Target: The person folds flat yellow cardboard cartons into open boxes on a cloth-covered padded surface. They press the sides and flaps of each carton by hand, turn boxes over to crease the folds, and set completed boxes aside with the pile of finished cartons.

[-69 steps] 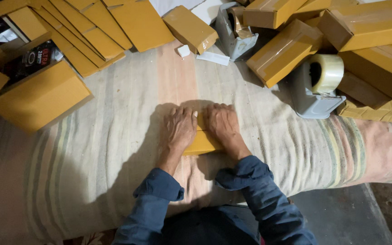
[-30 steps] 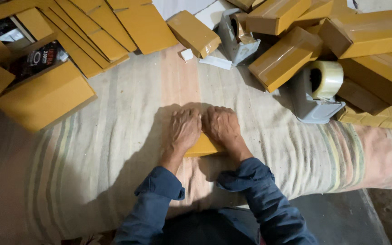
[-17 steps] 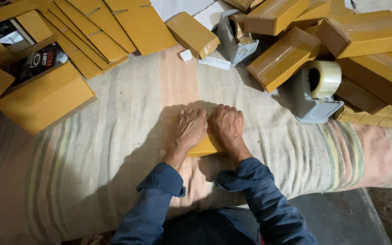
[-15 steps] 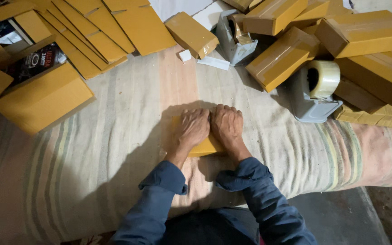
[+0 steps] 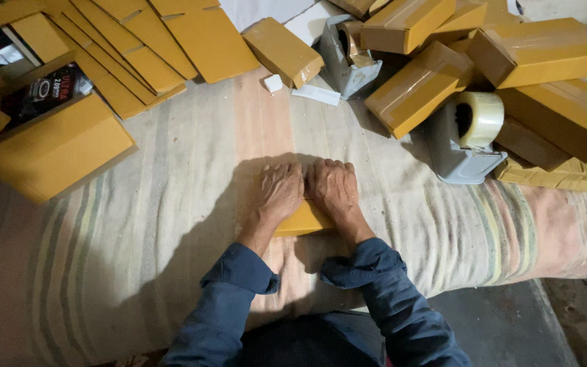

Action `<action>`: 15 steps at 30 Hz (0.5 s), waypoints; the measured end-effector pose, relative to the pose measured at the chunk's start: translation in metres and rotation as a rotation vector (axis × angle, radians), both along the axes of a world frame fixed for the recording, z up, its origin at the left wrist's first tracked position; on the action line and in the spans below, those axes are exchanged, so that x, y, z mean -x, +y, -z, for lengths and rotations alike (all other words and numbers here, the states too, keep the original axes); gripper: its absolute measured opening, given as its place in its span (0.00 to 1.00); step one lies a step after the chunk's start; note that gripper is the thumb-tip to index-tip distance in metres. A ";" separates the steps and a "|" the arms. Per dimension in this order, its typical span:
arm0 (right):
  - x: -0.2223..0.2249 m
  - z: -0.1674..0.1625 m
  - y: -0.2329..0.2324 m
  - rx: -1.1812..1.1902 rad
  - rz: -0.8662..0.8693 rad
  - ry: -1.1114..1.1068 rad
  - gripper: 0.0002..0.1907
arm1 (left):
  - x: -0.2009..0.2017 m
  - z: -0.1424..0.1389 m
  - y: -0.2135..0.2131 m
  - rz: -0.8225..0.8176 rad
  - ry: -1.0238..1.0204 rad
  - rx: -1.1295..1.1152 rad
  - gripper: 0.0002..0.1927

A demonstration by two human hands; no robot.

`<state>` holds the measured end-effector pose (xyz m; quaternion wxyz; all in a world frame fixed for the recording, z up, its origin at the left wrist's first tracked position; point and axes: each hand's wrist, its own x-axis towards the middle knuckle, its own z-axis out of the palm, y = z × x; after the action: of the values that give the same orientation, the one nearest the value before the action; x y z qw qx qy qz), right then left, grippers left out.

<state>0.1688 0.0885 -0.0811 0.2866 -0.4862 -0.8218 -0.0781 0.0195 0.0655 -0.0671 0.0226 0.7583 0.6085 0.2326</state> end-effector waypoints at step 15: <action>0.014 -0.019 -0.001 0.217 -0.190 -0.016 0.10 | 0.013 -0.002 -0.005 -0.037 0.090 0.028 0.15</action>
<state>0.1546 0.0879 -0.0625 0.2318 -0.4338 -0.8700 0.0346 0.0067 0.0605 -0.0653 0.0015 0.7562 0.6261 0.1901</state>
